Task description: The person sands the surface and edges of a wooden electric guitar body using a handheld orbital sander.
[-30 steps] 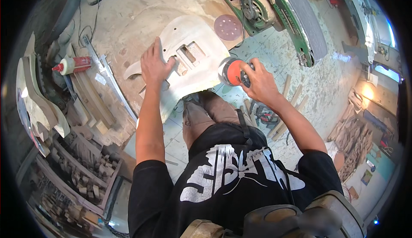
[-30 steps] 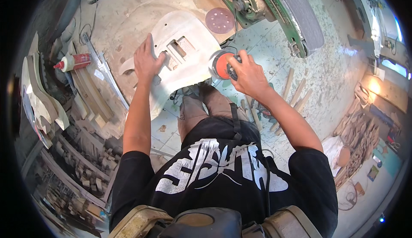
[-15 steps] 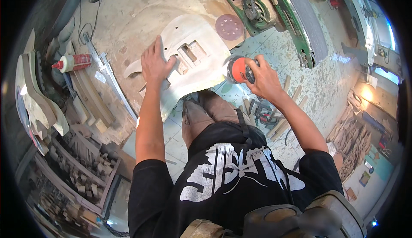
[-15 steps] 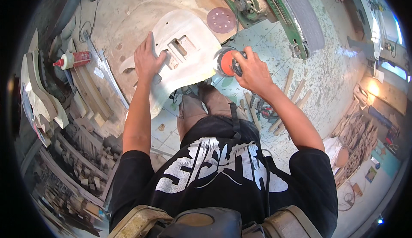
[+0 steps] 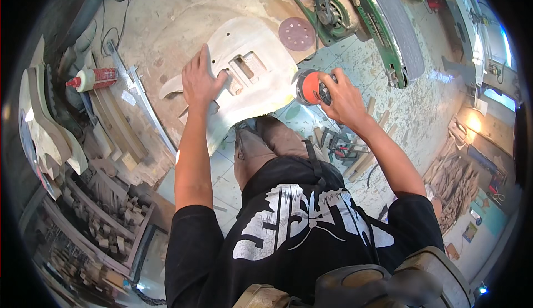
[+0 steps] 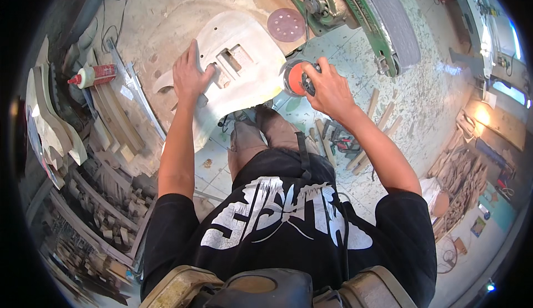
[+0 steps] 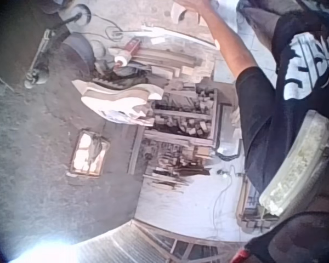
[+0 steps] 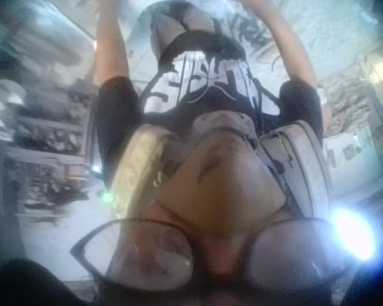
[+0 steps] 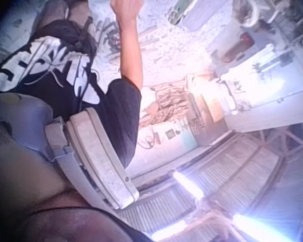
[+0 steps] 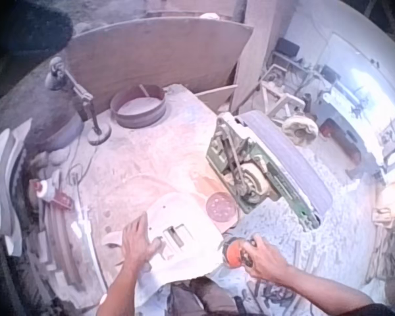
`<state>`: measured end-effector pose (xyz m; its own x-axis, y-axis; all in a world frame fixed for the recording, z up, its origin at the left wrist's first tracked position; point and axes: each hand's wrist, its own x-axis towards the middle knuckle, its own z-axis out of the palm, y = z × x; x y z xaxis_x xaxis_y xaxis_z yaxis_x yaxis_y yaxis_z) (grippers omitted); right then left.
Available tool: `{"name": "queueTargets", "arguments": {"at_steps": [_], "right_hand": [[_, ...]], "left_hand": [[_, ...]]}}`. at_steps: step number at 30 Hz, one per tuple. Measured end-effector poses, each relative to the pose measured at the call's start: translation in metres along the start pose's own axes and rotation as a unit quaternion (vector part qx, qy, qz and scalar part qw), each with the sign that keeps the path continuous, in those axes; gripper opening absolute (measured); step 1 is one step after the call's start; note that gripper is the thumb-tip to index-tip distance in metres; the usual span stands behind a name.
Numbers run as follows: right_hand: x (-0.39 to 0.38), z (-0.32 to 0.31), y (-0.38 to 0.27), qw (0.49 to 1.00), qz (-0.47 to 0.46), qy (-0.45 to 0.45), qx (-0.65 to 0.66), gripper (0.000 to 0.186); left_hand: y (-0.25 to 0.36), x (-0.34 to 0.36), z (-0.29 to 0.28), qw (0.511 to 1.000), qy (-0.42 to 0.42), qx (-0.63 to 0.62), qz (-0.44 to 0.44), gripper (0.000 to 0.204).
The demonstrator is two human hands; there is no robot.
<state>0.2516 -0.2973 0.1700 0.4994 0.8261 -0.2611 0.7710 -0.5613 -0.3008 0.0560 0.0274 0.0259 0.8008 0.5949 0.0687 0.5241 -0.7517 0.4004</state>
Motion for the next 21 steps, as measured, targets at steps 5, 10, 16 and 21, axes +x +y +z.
{"name": "queueTargets", "arguments": {"at_steps": [5, 10, 16, 21], "right_hand": [[0.012, -0.003, -0.009, 1.000, -0.016, 0.008, -0.002, 0.067], [0.003, 0.003, -0.006, 0.999, -0.025, 0.008, 0.018, 0.065], [0.009, -0.003, 0.007, 1.000, 0.006, -0.008, -0.009, 0.065], [0.031, -0.014, -0.010, 1.000, -0.012, 0.006, 0.006, 0.063]], "left_hand": [[-0.003, 0.000, 0.001, 1.000, 0.002, -0.005, -0.001, 0.098], [-0.001, 0.000, -0.001, 1.000, -0.007, -0.002, -0.005, 0.097], [-0.002, 0.001, -0.001, 1.000, -0.008, -0.001, -0.004, 0.098], [-0.002, -0.001, 0.001, 1.000, -0.019, 0.003, -0.008, 0.099]]}}
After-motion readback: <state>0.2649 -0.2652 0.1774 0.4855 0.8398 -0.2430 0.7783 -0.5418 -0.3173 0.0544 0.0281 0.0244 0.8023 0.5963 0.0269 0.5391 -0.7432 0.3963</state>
